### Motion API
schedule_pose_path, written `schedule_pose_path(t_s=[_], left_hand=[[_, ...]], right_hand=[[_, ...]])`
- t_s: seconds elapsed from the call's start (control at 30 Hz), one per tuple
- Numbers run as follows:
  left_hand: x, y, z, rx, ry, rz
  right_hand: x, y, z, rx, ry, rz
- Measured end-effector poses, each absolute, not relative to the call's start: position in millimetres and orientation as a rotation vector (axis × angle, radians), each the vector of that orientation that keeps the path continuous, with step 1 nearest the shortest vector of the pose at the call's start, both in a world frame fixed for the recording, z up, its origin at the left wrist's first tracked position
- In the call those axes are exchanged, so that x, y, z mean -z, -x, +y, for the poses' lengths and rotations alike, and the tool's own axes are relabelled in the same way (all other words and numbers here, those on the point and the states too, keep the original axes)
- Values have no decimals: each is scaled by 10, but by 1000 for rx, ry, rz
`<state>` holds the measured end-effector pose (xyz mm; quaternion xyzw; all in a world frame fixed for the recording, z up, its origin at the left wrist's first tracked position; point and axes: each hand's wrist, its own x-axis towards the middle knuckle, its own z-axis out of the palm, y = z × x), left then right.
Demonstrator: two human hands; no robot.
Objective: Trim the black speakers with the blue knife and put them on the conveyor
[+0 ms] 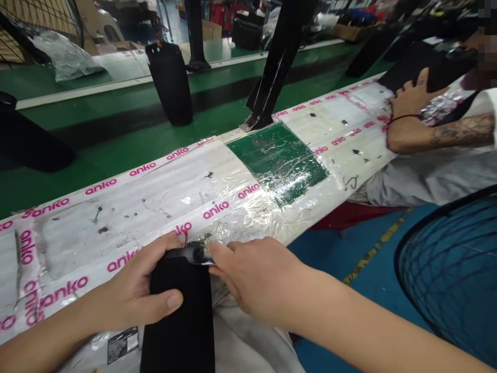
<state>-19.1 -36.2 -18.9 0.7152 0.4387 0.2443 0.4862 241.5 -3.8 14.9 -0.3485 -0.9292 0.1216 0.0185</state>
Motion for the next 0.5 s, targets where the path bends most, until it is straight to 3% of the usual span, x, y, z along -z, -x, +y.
schedule_pose_path(t_s=[0.13,0.27,0.33,0.5], left_hand=[[153,101,-498,-625,-1720,1296],[44,29,-564,-574,-1653,1358],[-8,66,-551,-545,-1637,1254],[12,249,-450,-569,-1572,1174]], right_hand=[[-290,-2611,-141,-515,1235,-2597],[-232,-2426,-461,-1463,1480,-1789],[-130,-2302,-606,-1712,1510,-1422],[95,-2359,-712,-1636,1613,-1074]])
